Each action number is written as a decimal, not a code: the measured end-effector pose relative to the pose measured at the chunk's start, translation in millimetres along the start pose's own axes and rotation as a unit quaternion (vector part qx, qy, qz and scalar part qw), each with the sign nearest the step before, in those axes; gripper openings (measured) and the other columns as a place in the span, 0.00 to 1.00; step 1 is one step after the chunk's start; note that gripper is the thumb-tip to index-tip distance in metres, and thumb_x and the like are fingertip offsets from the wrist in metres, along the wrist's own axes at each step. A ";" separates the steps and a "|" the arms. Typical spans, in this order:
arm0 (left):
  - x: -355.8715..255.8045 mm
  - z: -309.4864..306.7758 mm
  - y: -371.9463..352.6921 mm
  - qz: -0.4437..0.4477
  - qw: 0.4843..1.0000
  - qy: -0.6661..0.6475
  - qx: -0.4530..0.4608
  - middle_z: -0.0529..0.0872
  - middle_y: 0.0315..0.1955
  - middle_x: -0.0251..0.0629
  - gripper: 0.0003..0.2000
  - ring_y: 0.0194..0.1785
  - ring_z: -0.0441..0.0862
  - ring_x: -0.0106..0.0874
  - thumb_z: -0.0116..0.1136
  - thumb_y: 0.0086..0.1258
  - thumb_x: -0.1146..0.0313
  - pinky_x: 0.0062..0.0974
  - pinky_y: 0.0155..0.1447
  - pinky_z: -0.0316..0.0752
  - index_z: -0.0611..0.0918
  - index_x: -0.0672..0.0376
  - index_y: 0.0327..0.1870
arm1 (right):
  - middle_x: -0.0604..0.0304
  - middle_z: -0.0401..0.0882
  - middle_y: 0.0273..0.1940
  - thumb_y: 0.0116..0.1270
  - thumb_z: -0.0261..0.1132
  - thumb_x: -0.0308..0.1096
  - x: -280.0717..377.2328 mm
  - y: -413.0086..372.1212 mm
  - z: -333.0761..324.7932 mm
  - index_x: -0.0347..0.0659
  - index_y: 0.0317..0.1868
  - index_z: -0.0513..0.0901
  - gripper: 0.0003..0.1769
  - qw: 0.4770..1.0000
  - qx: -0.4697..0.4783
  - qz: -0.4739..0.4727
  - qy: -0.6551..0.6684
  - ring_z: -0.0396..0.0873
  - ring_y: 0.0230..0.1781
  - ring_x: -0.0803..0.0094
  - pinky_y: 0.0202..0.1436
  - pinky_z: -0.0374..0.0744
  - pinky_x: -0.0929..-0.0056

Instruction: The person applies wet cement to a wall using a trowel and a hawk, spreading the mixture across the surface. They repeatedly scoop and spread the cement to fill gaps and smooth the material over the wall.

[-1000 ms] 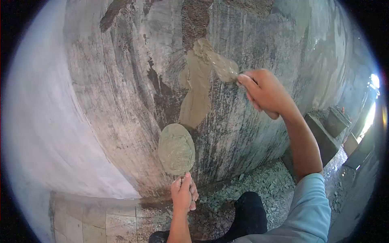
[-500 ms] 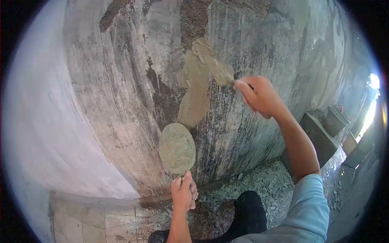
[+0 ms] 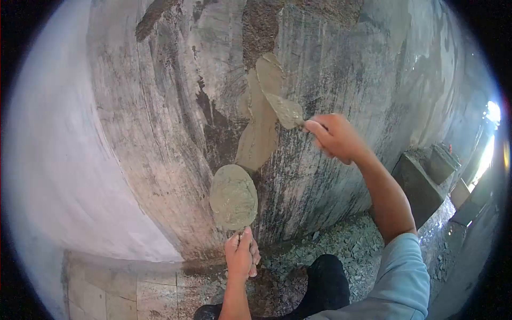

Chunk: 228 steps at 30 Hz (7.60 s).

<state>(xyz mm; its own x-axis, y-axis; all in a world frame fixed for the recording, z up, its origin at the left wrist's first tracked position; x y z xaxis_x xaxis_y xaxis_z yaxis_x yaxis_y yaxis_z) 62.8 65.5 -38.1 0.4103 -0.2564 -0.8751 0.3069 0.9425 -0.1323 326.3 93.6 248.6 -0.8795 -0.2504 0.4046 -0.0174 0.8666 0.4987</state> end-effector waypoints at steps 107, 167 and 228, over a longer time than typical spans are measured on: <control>54.7 -121.0 -61.4 -0.035 0.998 -0.012 -0.043 0.68 0.16 0.31 0.18 0.13 0.64 0.26 0.56 0.84 0.55 0.27 0.17 0.60 0.71 0.54 0.32 | 0.26 0.83 0.34 0.84 0.51 0.43 34.3 -11.0 100.2 0.36 0.51 0.71 0.16 0.994 -0.099 0.047 -0.004 0.82 0.37 0.25 0.42 0.80 0.32; 95.2 -171.2 -31.7 -0.001 0.992 0.088 -0.096 0.70 0.16 0.32 0.16 0.11 0.67 0.28 0.55 0.83 0.58 0.29 0.13 0.61 0.72 0.56 0.32 | 0.30 0.84 0.39 0.83 0.54 0.46 48.7 1.2 22.4 0.32 0.48 0.76 0.21 0.978 -0.174 0.031 0.109 0.81 0.45 0.27 0.49 0.77 0.37; 110.9 -113.5 -49.1 -0.130 0.986 0.108 -0.004 0.68 0.16 0.29 0.19 0.15 0.67 0.25 0.53 0.86 0.61 0.29 0.20 0.65 0.70 0.55 0.28 | 0.29 0.83 0.31 0.84 0.53 0.46 -7.1 -70.9 209.7 0.34 0.64 0.71 0.23 0.983 -0.103 0.145 0.037 0.83 0.33 0.25 0.39 0.80 0.32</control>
<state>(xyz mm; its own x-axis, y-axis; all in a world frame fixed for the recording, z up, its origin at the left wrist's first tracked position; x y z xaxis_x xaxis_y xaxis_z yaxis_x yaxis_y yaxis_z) -4.2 15.1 -181.5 0.1262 -0.4389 -0.8896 0.3699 0.8530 -0.3683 234.0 124.5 49.7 -0.7961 -0.0436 0.6036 0.3318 0.8027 0.4956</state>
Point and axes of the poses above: each hand's wrist, its own y-axis towards the middle knuckle, its own z-axis out of the palm, x = y × z, the point moved 8 cm from there along y, towards the middle knuckle
